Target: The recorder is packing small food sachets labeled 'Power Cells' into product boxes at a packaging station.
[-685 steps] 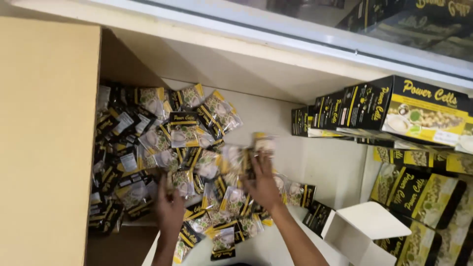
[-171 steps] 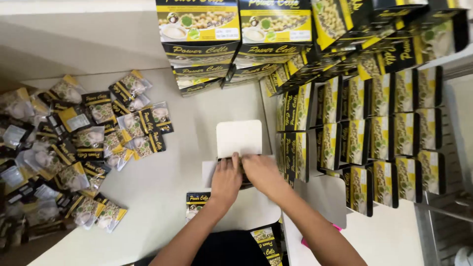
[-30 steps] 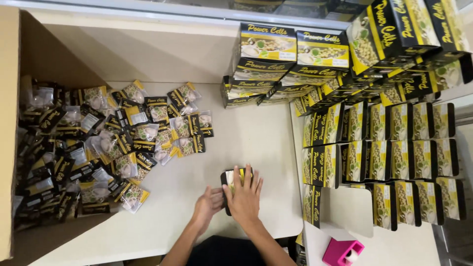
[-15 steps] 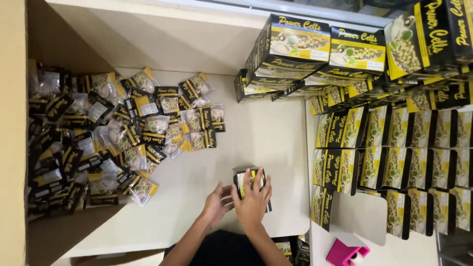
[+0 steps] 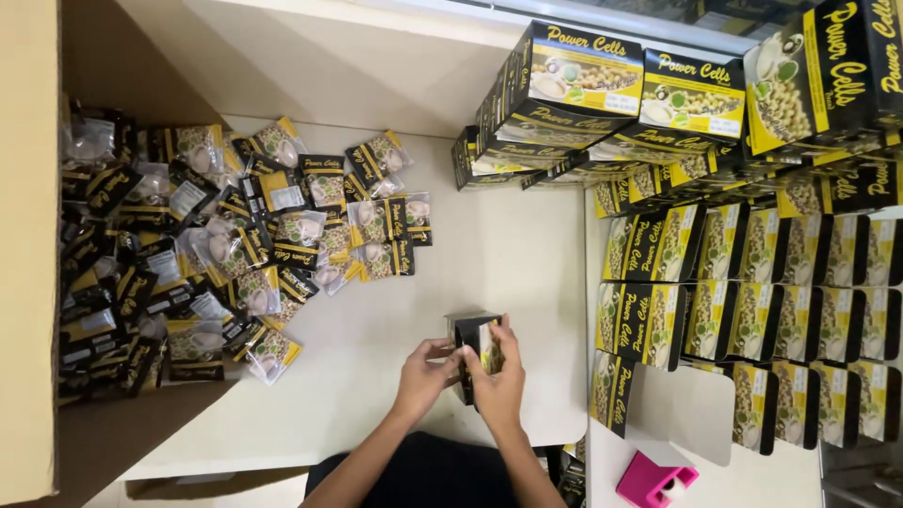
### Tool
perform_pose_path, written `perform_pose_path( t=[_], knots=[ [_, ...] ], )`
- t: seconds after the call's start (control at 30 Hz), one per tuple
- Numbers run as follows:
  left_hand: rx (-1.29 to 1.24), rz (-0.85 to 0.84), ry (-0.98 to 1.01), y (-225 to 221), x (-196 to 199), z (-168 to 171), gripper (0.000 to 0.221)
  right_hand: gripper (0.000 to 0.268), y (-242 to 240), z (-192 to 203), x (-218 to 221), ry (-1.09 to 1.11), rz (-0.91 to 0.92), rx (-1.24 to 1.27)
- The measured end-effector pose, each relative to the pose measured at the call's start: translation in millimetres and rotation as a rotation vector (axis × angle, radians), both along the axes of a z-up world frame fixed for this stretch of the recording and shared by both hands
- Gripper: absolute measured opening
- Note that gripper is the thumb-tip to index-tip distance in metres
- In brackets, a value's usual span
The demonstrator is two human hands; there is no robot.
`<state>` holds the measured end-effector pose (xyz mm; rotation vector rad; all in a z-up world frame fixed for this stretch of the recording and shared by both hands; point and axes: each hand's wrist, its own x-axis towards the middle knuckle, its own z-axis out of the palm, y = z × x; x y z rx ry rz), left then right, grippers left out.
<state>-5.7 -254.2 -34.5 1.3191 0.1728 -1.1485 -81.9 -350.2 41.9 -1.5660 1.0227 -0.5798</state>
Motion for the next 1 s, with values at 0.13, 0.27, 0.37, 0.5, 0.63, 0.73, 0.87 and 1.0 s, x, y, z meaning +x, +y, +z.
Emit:
perform_pose_path(
  t=[0.13, 0.27, 0.37, 0.5, 0.63, 0.73, 0.87, 1.0],
  knots=[
    [0.062, -0.025, -0.282, -4.4, -8.4, 0.0, 0.029, 0.052, 0.5, -13.9, -3.2, 0.161, 0.109, -0.305],
    [0.172, -0.093, -0.601, -2.5, -8.0, 2.3, 0.028, 0.053, 7.6, -14.6, 1.8, 0.383, 0.189, -0.519],
    [0.169, -0.122, -0.622, 0.2, -7.5, -0.2, 0.028, 0.052, 10.2, -23.0, 0.3, 0.421, 0.201, -0.575],
    [0.152, -0.16, -0.587, 4.2, -1.0, 11.3, 0.029, 0.041, 12.9, -34.5, 1.9, 0.446, 0.218, -0.665],
    [0.162, -0.181, -0.598, 3.4, -0.6, 14.6, 0.029, 0.04, 17.0, -26.5, 4.3, 0.496, 0.22, -0.677],
    [0.178, -0.19, -0.608, 0.2, 0.6, 17.9, 0.029, 0.043, 14.4, -26.5, 4.7, 0.477, 0.23, -0.652],
    [0.157, -0.206, -0.642, 3.6, 0.5, 4.0, 0.027, 0.042, 12.1, -19.5, 12.3, 0.549, 0.253, -0.648],
    [0.105, -0.19, -0.622, 3.3, 1.8, 6.4, 0.027, 0.042, 3.2, -16.6, 15.7, 0.677, 0.372, -0.683]
  ],
)
